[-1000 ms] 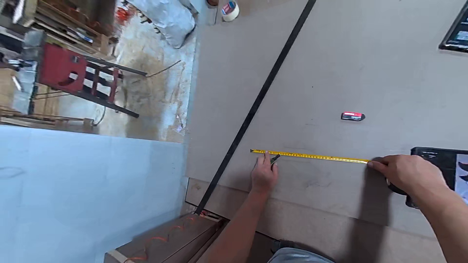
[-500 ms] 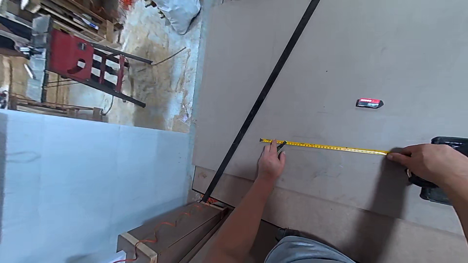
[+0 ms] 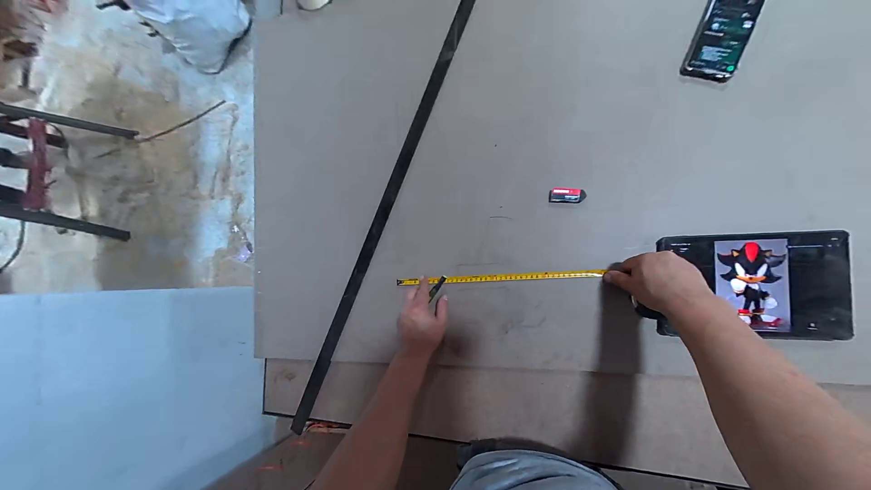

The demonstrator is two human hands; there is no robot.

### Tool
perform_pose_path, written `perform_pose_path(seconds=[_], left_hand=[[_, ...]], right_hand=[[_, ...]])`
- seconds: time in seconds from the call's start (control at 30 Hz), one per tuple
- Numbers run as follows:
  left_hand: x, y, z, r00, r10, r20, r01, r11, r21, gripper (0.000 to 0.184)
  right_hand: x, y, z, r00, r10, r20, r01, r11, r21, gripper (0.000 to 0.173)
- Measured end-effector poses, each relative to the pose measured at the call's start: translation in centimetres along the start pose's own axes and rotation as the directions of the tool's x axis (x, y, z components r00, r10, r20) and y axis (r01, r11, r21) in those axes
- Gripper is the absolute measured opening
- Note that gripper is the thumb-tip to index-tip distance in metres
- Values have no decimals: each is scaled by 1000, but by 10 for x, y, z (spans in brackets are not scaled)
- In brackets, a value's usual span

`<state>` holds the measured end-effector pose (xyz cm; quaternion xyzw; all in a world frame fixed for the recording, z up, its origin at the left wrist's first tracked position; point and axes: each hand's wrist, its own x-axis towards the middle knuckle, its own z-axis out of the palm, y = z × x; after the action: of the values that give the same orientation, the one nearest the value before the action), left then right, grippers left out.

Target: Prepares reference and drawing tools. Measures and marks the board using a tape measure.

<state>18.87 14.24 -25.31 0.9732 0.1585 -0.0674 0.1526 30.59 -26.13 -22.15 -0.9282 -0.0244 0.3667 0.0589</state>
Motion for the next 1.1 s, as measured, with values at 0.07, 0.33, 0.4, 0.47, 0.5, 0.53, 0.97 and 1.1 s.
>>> perform_pose_path(seconds=[0.07,0.33,0.4,0.47,0.5,0.53,0.97,1.1], left_hand=[[0,-1,0,1000,7,-6,-7,1000,-5,57],[-1,0,-3,999,4,-33,-5,1000,-25,55],[0,-1,-2,999,1,-39,-2,1000,-22,55],[0,-1,-2,998,8,-55,-10,999,-35,54],[0,-2,-2,998,7,-60,-10,999,-40,54],[0,-2,-2,998,10,-62,-13,999,-41,54],[-2,-5,4,993,37,-115,-41,999,-26,58],[-2,-5,5,989,49,-139,-56,998,-42,58]], right_hand=[[0,0,-1,1000,-3,17,3,1000,-13,47],[0,-3,-3,999,-15,39,16,999,-33,47],[0,-3,-3,999,-13,42,14,1000,-27,46],[-1,-4,-2,999,-7,47,8,1000,-24,45],[-2,-4,-2,999,0,50,1,1000,-20,45],[-4,-5,-3,998,10,56,-9,1000,-15,46],[-8,-8,-2,998,52,38,-52,999,7,47],[-5,-5,1,999,43,29,-43,999,2,47]])
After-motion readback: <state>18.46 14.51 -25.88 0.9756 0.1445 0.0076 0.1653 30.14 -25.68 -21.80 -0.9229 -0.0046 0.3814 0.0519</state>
